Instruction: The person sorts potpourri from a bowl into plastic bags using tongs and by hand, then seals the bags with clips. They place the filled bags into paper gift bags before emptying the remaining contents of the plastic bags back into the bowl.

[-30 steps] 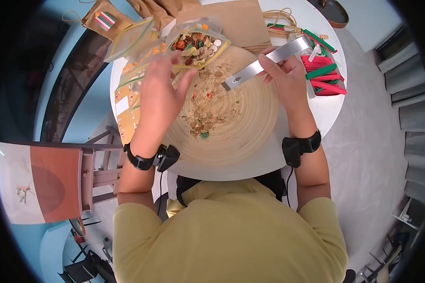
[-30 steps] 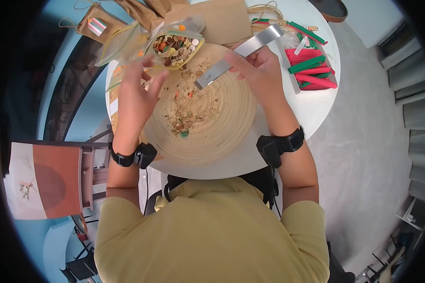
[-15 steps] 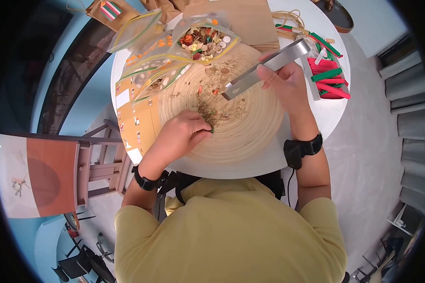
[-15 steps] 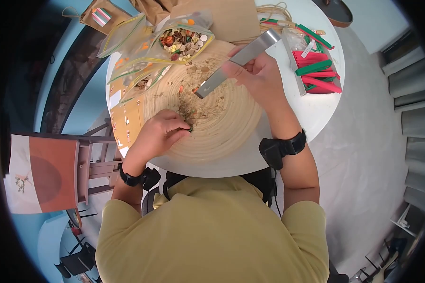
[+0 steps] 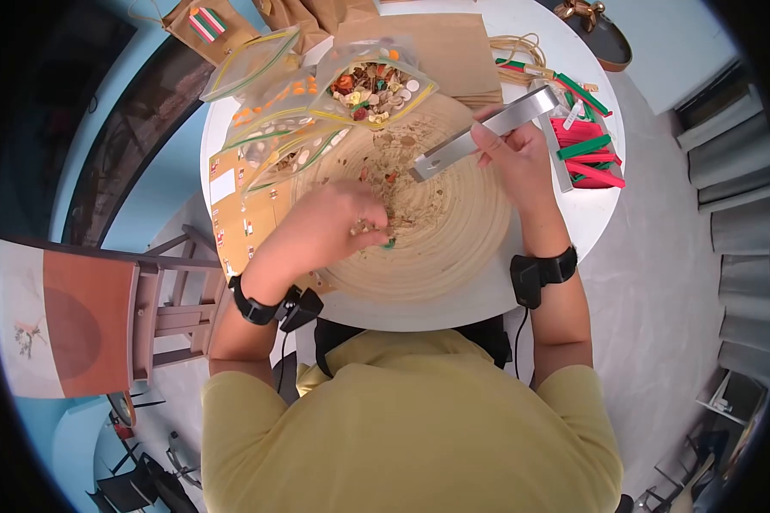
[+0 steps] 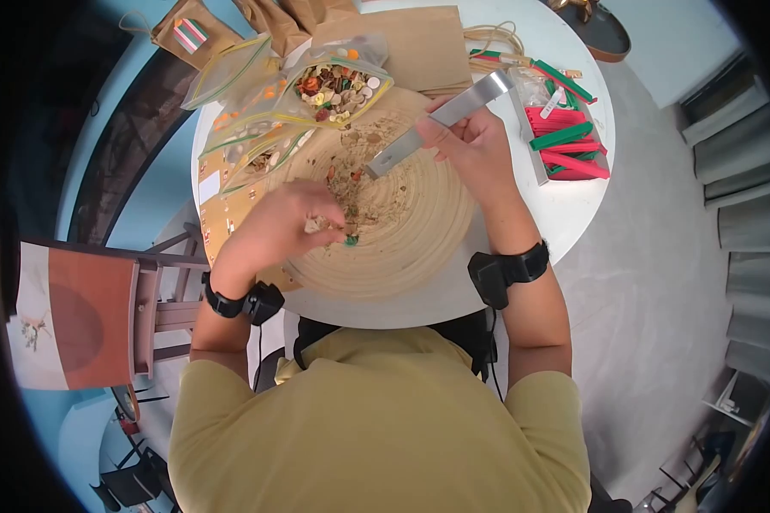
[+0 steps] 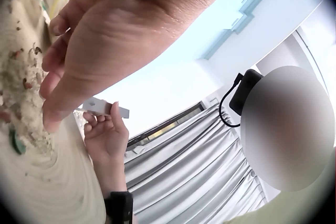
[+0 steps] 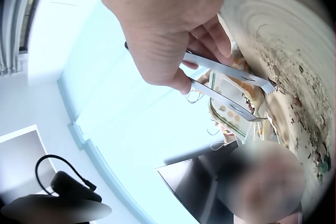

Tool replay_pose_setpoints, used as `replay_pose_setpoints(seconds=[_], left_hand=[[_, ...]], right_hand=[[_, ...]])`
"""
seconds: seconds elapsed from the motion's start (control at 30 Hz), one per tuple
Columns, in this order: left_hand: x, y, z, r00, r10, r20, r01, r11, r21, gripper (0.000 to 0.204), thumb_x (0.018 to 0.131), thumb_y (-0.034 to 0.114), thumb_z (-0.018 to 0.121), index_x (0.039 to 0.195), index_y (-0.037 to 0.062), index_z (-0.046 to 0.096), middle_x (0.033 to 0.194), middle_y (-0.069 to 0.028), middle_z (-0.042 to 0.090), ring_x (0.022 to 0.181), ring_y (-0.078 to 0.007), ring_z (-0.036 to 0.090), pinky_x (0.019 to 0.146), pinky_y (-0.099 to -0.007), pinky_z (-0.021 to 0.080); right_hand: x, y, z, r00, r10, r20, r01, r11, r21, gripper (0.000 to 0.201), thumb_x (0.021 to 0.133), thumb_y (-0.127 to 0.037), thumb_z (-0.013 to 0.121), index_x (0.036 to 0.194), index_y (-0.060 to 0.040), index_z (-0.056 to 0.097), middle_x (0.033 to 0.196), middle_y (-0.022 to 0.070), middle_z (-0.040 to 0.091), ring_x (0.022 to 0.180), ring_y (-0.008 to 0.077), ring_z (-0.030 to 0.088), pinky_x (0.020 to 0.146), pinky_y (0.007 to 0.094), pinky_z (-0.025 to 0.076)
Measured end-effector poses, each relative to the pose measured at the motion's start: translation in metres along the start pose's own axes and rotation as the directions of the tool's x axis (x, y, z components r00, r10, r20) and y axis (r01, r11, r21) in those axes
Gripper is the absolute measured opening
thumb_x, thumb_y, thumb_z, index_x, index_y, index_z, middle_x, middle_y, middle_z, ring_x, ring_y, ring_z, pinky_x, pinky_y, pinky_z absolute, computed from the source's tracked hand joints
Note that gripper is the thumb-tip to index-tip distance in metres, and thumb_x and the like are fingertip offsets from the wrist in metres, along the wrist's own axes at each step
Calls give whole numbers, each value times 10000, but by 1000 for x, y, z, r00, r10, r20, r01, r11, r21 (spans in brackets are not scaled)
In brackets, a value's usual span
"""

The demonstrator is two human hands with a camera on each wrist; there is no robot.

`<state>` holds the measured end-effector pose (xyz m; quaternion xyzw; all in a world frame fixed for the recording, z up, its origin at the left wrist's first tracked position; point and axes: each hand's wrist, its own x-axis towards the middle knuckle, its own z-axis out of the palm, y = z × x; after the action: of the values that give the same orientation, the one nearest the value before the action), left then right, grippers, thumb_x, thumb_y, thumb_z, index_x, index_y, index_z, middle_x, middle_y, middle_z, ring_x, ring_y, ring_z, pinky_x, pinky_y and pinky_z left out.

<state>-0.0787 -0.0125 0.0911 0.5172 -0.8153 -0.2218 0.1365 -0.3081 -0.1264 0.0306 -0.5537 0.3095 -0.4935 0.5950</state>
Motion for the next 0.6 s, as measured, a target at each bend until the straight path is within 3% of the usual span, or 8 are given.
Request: replay_pose_setpoints(seconds=[0.17,0.4,0.5,0.53,0.57,0.6], left_hand=[[-11,-6,25,997,-13,79,12,1000,9,109,707,99,689,791,71,626,797,-72,558,764,-271,557,661,-366,464],[-7,-1,25,999,31,30,-32,998,49,79,726,85,660,782,58,611,759,-71,541,759,-270,557,648,-369,465],[4,1,12,995,83,-60,-74,988,136,73,735,69,651,799,52,619,756,-73,552,737,-263,557,642,-358,463],[9,3,6,948,161,-274,-124,981,150,70,747,65,646,814,53,627,767,-75,564,727,-258,557,636,-348,460],[15,4,1,850,234,-473,-169,970,175,70,759,62,641,828,54,635,778,-77,577,717,-253,557,630,-338,457],[19,5,-5,847,239,-474,-173,969,179,70,759,62,641,828,54,635,778,-77,577,717,-253,557,630,-338,457]], right_hand=[[-3,-1,2,1000,5,22,-5,1000,3,294,781,-176,715,993,-32,569,779,14,624,671,74,603,526,194,444],[-2,-2,0,1000,-12,2,12,1000,19,305,777,-181,720,994,-30,567,794,13,618,673,78,602,529,196,444],[-2,-2,1,1000,-16,2,16,1000,25,307,778,-182,720,996,-31,565,793,11,617,674,77,600,530,194,441],[-2,-2,1,1000,-11,3,11,999,30,307,779,-181,719,998,-32,565,790,10,616,673,76,599,531,194,440],[-2,-2,1,1000,-16,2,16,999,30,307,779,-181,719,998,-32,565,790,10,616,673,76,599,531,194,440],[-2,-1,0,1000,-13,8,13,1000,29,307,779,-181,718,999,-33,564,790,9,616,673,75,598,532,194,439]])
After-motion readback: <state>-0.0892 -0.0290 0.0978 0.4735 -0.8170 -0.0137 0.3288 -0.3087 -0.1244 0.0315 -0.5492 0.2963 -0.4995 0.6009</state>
